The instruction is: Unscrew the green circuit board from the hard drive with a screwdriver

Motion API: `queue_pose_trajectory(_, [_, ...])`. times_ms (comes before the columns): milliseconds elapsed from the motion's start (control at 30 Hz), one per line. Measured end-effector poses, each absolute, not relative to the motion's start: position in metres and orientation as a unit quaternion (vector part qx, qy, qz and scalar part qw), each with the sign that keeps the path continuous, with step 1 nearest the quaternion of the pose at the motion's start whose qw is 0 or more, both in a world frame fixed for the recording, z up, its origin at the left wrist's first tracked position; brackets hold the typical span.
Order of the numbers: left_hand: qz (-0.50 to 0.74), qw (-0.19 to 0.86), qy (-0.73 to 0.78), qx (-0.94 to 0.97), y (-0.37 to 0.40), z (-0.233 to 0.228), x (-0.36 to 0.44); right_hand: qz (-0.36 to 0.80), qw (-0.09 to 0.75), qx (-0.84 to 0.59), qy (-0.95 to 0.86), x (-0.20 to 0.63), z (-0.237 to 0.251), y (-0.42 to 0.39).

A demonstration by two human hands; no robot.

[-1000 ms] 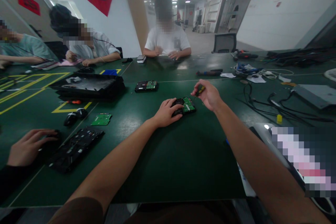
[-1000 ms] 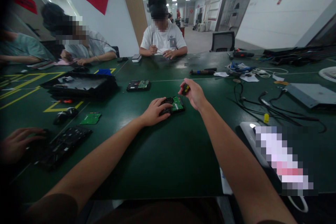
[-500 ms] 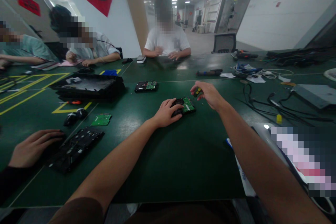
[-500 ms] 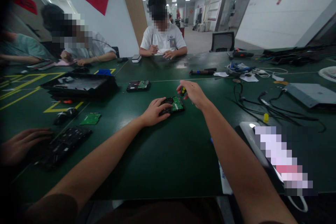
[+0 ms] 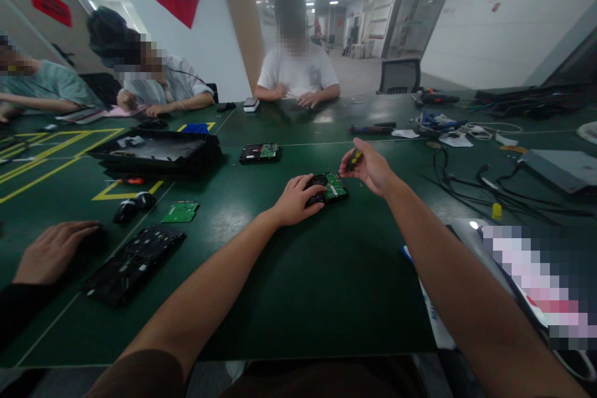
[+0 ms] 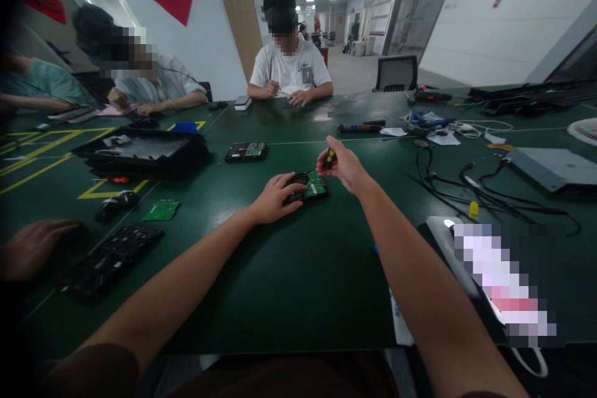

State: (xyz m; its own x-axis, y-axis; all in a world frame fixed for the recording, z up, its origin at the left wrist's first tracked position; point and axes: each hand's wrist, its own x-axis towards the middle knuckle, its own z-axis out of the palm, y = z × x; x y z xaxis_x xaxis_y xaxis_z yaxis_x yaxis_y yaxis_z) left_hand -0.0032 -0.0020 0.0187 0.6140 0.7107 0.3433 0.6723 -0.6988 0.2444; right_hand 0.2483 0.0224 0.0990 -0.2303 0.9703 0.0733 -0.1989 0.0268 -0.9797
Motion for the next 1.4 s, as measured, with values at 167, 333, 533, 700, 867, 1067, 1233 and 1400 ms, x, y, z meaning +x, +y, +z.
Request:
queue_pose_trajectory(167, [0.203, 0.042, 0.388, 0.898, -0.0013, 0.0181, -0.0036, 0.541, 0.477, -0.415, -0.555, 0.2465, 0.1018, 0.0205])
queue_pose_trajectory(333, [0.203, 0.048, 0.39, 0.897, -0.0016, 0.0189, -0.0032, 0.55, 0.473, -0.4, -0.559, 0.2447, 0.1043, 0.0162])
queue_pose_trajectory(533, [0.202, 0.049, 0.392, 0.896, -0.0017, 0.0186, -0.0028, 0.597, 0.503, -0.352, -0.516, 0.2449, 0.0997, 0.0201])
queue_pose_trajectory(700, [0.202, 0.046, 0.389, 0.897, -0.0018, 0.0185, -0.0031, 0.611, 0.49, -0.354, -0.511, 0.2468, 0.1032, 0.018])
queue_pose_trajectory(867, [0.201, 0.05, 0.394, 0.895, -0.0013, 0.018, -0.0032, 0.594, 0.493, -0.375, -0.514, 0.2465, 0.1057, 0.014])
queue_pose_trajectory(1067, [0.203, 0.049, 0.391, 0.896, -0.0009, 0.0173, -0.0033, 0.625, 0.491, -0.359, -0.49, 0.246, 0.103, 0.0166])
queue_pose_trajectory(1233, [0.203, 0.047, 0.39, 0.897, -0.0009, 0.0177, -0.0033, 0.621, 0.469, -0.374, -0.505, 0.2461, 0.1049, 0.0158])
queue_pose_trajectory(1400, [0.207, 0.044, 0.384, 0.899, -0.0015, 0.0181, -0.0034, 0.617, 0.478, -0.374, -0.502, 0.2473, 0.105, 0.0161])
